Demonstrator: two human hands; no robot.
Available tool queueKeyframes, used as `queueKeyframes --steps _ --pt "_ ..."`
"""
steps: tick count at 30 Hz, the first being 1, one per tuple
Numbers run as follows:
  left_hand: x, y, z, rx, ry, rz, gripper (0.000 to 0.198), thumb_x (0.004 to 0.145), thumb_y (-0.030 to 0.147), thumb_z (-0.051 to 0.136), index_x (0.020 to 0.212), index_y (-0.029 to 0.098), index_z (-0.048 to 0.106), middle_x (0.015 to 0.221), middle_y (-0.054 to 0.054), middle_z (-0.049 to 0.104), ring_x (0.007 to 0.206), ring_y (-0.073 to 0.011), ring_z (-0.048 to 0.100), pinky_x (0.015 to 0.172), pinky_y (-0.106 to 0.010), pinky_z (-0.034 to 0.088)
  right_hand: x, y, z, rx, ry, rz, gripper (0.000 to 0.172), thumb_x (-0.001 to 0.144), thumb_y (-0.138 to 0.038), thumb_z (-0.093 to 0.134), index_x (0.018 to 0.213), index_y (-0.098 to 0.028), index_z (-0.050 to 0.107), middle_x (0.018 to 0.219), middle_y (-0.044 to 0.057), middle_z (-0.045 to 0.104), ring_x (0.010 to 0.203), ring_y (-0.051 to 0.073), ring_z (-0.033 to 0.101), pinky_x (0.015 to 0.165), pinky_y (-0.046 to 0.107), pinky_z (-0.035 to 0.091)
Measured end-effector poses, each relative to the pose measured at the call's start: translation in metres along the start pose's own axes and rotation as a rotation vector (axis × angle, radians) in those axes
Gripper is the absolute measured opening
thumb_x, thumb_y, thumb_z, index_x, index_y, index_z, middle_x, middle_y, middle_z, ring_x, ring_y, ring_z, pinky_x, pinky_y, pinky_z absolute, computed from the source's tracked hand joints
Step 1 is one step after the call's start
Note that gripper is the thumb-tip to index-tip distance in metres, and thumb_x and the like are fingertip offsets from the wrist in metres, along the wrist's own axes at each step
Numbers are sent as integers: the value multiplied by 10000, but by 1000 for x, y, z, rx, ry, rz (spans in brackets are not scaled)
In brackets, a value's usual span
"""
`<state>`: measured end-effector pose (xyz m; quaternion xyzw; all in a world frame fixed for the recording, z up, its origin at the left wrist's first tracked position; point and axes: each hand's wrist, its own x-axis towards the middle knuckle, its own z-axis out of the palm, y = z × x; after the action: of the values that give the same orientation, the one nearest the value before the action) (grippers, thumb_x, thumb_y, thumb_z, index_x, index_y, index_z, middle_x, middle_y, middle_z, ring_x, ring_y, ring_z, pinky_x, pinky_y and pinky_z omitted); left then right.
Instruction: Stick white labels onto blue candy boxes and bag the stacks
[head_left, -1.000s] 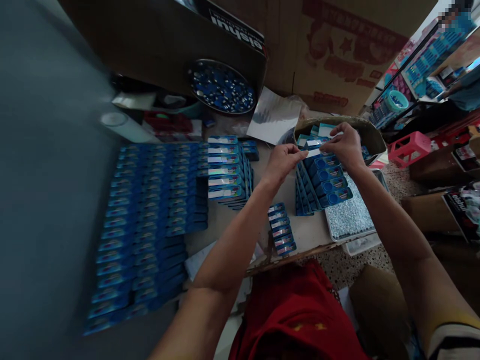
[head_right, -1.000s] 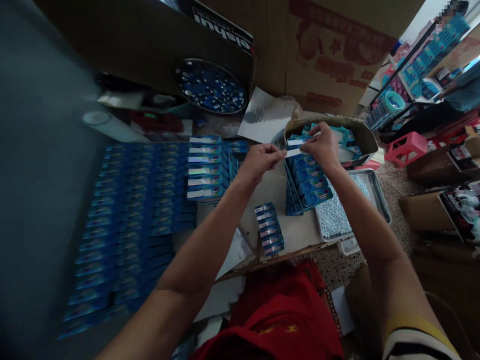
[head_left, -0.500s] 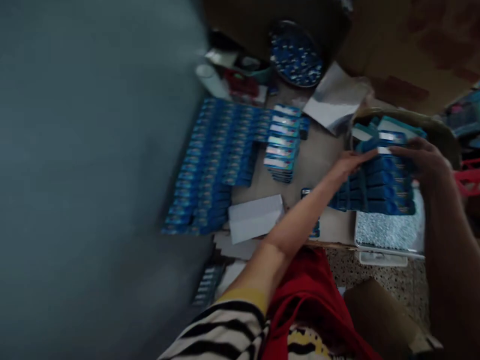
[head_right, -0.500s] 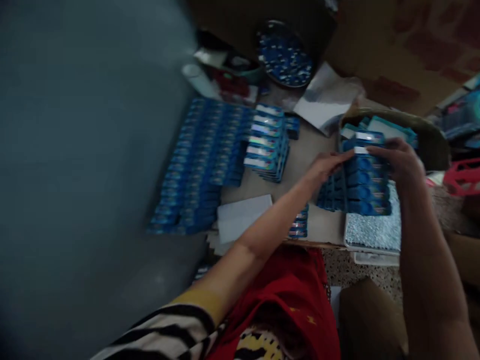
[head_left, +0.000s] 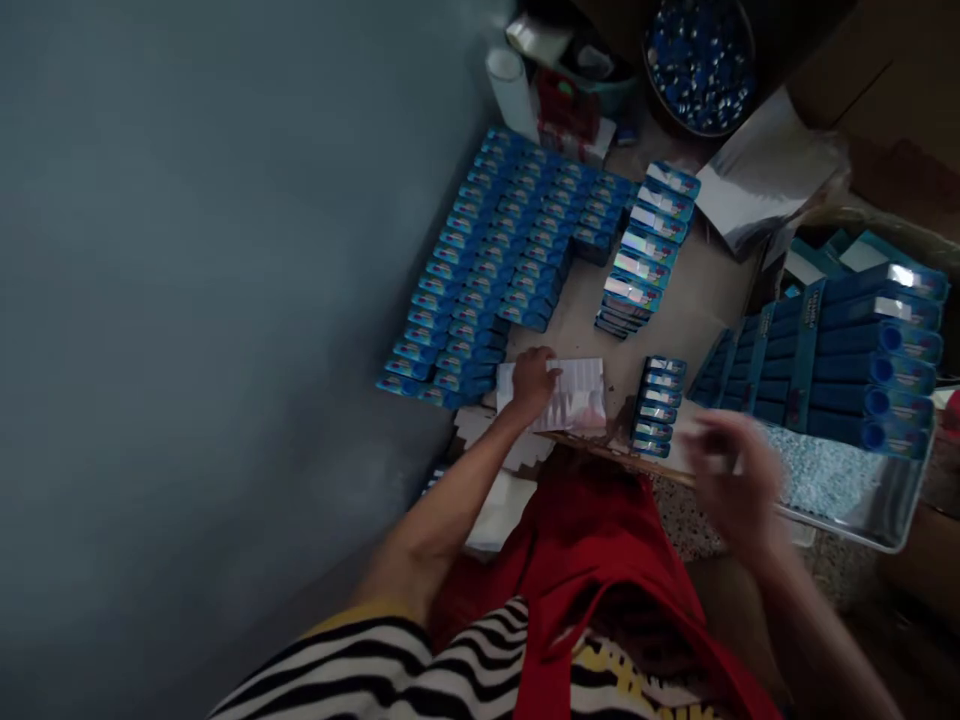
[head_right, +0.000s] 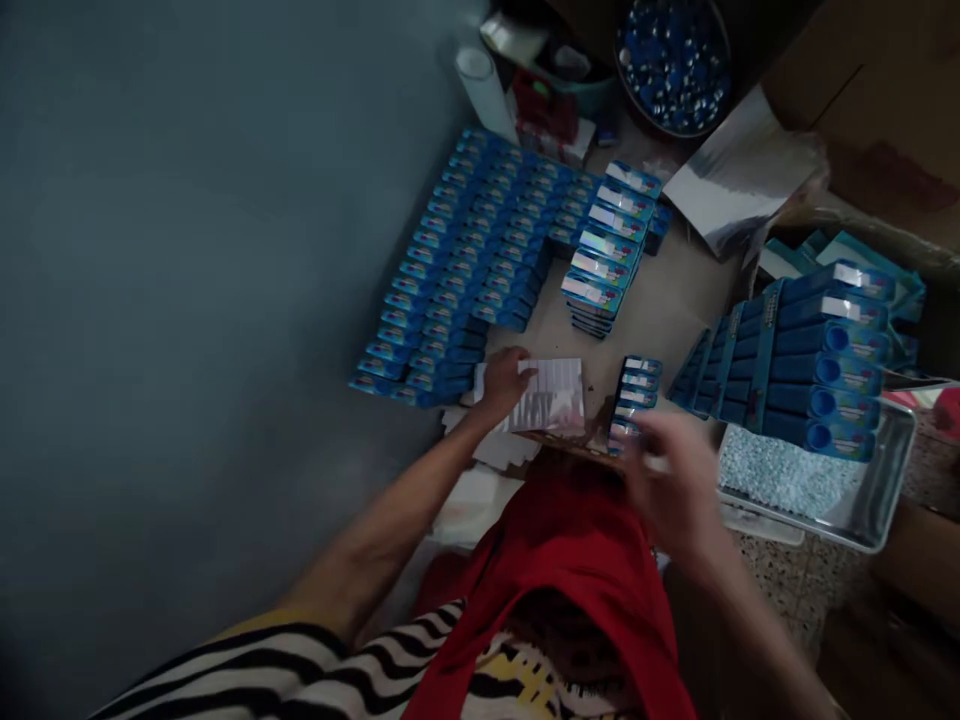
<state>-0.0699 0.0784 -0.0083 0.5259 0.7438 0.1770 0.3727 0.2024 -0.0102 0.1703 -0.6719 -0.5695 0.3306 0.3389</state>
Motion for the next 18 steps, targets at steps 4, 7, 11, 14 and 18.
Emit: queueKeyframes --steps 4,7,11,14,18 --pt "-40 -66 3 68 91 -131 314 833 101 662 1140 160 646 1258 -177 660 1276 -347 599 1143 -501 451 -17 39 106 -52 -365 179 307 932 -323 668 1211 -216 738 1089 108 783 942 255 749 839 387 626" --pt "-75 -100 16 106 182 -248 478 857 147 644 1328 110 574 1402 -238 587 1390 -374 535 1180 -535 424 -2 83 172 -206 -319 325 470 905 -230 625 1362 -123 630 1385 230 670 1267 331 668 1078 492 553" --pt "-80 -132 22 109 216 -329 542 873 268 689 1372 92 573 1379 -260 618 1353 -395 572 1164 -532 433 12 124 210 -277 -306 370 411 900 -205 605 1302 -124 631 1352 241 673 1327 363 626 1146 553 488" --pt "-73 -143 19 94 193 -342 472 859 301 704 1298 138 646 1264 -214 684 1248 -385 632 1098 -502 477 13 136 213 -306 -293 392 363 870 -232 639 1227 -168 641 1223 178 726 1216 343 676 1094 521 525" --pt "-72 -145 10 3 217 -315 424 842 342 733 1234 200 656 1231 -176 700 1231 -395 628 1046 -501 487 14 140 214 -283 -237 407 490 814 -308 708 1278 -198 593 1241 158 723 1207 359 677 1061 514 539"
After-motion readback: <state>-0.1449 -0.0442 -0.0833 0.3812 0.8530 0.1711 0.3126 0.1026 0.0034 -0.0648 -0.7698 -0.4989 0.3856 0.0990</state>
